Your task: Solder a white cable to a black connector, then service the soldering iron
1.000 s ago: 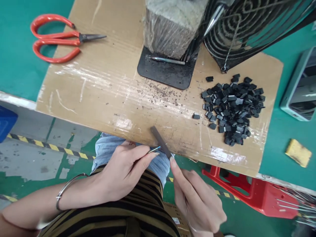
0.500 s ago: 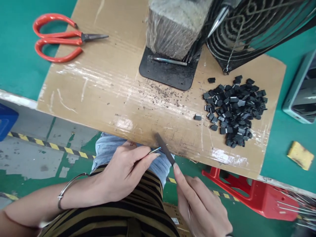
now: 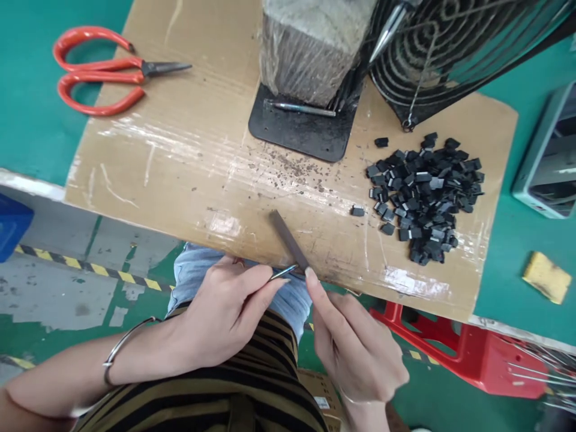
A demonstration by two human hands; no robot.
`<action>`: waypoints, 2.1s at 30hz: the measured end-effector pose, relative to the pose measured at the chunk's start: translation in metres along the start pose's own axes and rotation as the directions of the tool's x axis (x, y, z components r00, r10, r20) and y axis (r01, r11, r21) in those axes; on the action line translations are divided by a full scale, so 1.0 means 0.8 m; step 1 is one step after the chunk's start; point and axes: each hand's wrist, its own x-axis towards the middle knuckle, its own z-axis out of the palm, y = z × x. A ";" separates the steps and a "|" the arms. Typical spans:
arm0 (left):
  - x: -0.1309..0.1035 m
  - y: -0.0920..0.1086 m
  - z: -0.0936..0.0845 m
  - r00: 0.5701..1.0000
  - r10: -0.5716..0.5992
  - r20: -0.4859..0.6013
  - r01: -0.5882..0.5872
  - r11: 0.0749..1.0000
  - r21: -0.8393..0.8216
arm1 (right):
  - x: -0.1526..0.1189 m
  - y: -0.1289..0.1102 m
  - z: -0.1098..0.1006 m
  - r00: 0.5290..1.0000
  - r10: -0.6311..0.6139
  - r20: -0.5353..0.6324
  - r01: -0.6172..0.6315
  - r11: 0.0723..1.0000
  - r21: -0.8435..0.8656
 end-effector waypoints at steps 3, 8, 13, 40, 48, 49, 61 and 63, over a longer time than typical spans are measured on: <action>0.003 0.003 -0.001 0.998 -0.061 0.028 0.064 0.990 -0.130 | -0.007 -0.001 -0.006 1.000 0.022 0.011 -0.022 0.999 -0.035; 0.005 0.003 -0.001 0.977 -0.191 0.091 0.209 0.938 -0.276 | -0.006 0.000 0.002 0.999 -0.006 -0.041 0.004 1.000 -0.029; 0.004 0.003 -0.004 0.948 -0.267 0.171 0.316 0.840 -0.442 | -0.017 0.001 0.003 0.999 0.002 -0.033 -0.002 1.000 -0.009; -0.003 0.004 0.000 0.988 -0.094 0.123 0.119 0.968 -0.220 | 0.001 -0.001 0.012 0.999 0.020 -0.031 -0.019 0.999 0.036; 0.001 -0.001 0.004 0.997 -0.047 0.069 0.056 0.988 -0.140 | -0.013 -0.002 -0.012 0.998 0.001 0.065 0.001 1.000 -0.021; 0.001 0.000 0.004 0.997 -0.040 0.067 0.048 0.992 -0.118 | -0.009 -0.001 -0.010 0.999 0.002 0.038 0.000 0.999 -0.033; -0.002 0.001 0.003 0.997 -0.046 0.060 0.053 0.992 -0.115 | -0.004 -0.002 -0.003 1.000 0.014 0.016 -0.014 1.000 0.008; -0.001 0.002 0.003 0.996 -0.060 0.070 0.069 0.989 -0.131 | -0.002 -0.001 -0.001 1.000 0.005 -0.010 -0.005 1.000 0.012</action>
